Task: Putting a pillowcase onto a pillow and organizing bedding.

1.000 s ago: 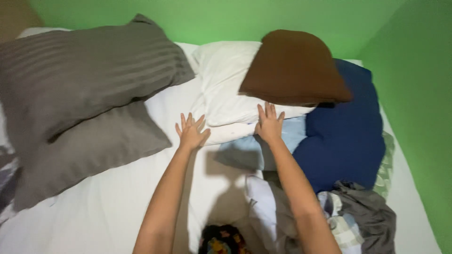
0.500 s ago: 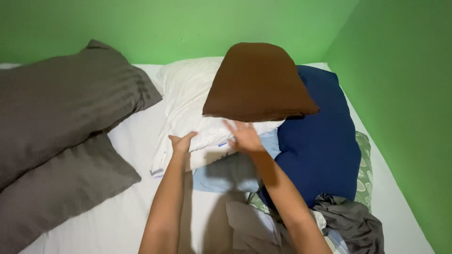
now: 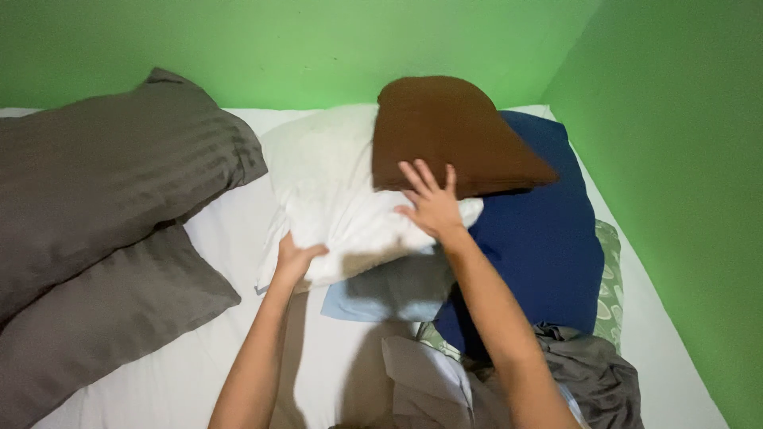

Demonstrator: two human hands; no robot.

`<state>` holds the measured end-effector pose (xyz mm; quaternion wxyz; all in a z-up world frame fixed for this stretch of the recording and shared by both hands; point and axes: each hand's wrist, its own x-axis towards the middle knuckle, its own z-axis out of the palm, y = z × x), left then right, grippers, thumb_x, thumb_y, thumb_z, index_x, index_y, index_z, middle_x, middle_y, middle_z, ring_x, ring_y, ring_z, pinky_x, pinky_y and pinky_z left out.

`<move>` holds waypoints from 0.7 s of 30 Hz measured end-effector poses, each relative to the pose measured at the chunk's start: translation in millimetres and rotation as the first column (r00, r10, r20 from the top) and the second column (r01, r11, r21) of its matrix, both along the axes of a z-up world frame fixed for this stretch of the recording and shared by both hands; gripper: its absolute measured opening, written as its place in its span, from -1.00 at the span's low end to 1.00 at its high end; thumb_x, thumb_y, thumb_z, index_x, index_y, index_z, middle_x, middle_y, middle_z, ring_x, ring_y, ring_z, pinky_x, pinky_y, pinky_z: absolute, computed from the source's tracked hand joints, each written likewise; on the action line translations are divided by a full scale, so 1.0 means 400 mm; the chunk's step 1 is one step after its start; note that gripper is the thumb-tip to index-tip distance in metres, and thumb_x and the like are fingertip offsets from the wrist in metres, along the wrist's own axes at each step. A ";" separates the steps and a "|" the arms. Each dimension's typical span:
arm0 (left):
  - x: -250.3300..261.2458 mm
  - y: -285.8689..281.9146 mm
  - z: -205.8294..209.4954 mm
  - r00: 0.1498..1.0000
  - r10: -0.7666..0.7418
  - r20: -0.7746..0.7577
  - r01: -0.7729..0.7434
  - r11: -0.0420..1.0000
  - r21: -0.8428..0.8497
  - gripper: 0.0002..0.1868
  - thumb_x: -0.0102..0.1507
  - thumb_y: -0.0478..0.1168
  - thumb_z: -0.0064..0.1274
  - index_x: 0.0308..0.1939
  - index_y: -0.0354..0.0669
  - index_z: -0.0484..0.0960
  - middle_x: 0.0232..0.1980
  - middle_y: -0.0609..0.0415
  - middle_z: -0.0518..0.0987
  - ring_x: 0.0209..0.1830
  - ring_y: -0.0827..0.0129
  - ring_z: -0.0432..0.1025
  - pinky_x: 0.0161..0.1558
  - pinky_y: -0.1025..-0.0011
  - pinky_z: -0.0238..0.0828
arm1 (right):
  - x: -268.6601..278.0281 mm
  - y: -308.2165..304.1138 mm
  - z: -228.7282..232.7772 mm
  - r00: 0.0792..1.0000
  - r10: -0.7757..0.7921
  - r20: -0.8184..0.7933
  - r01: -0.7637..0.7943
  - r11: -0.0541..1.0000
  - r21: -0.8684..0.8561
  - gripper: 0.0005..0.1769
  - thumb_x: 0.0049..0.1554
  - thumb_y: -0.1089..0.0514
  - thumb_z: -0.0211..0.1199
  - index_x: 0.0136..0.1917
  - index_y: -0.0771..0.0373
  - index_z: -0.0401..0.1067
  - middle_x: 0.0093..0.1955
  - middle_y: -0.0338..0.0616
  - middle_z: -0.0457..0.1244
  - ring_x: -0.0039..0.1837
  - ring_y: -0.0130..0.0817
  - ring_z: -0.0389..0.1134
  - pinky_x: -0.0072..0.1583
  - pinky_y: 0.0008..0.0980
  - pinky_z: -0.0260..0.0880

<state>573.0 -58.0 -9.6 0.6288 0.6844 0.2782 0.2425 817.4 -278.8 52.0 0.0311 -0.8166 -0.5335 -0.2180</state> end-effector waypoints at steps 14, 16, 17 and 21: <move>-0.478 -0.226 -0.036 0.996 0.084 0.042 -0.059 0.911 -0.408 -0.31 -0.10 -0.45 0.24 0.16 -0.43 0.53 0.00 -0.14 0.67 -0.06 0.16 0.57 -0.03 0.29 0.53 | -0.250 -0.037 -0.114 0.781 -0.276 -0.560 0.479 0.840 0.255 -0.39 0.18 -0.25 0.11 0.27 0.23 0.48 0.71 0.25 -0.49 0.70 0.21 -0.46 0.31 0.63 -0.22; -0.525 -0.302 -0.041 0.992 0.109 0.066 -0.064 0.870 -0.488 -0.26 -0.12 -0.48 0.21 0.20 -0.41 0.48 0.02 -0.15 0.65 -0.03 0.13 0.55 -0.01 0.29 0.53 | -0.282 -0.070 -0.138 0.721 -0.271 -0.637 0.498 0.842 0.206 -0.31 0.17 -0.31 0.11 0.41 0.13 0.37 0.69 0.35 -0.43 0.62 0.16 -0.25 0.34 0.61 -0.20; -0.546 -0.324 -0.043 0.989 0.122 0.080 -0.062 0.849 -0.525 -0.23 -0.12 -0.49 0.20 0.22 -0.39 0.45 0.03 -0.15 0.65 -0.01 0.12 0.55 -0.01 0.28 0.53 | -0.284 -0.084 -0.147 0.690 -0.268 -0.672 0.506 0.843 0.184 -0.25 0.17 -0.34 0.11 0.48 0.09 0.31 0.68 0.41 -0.40 0.58 0.14 -0.15 0.36 0.60 -0.20; -0.675 -0.386 -0.080 0.996 0.094 0.013 -0.074 0.854 -0.514 -0.15 -0.10 -0.45 0.24 0.30 -0.49 0.37 0.09 -0.22 0.62 0.06 0.08 0.54 0.09 0.28 0.51 | -0.263 -0.151 -0.219 0.506 -0.349 -0.789 0.558 0.830 -0.009 -0.08 0.12 -0.39 0.21 0.51 0.26 0.20 0.56 0.31 -0.04 0.53 0.07 0.08 0.41 0.23 0.03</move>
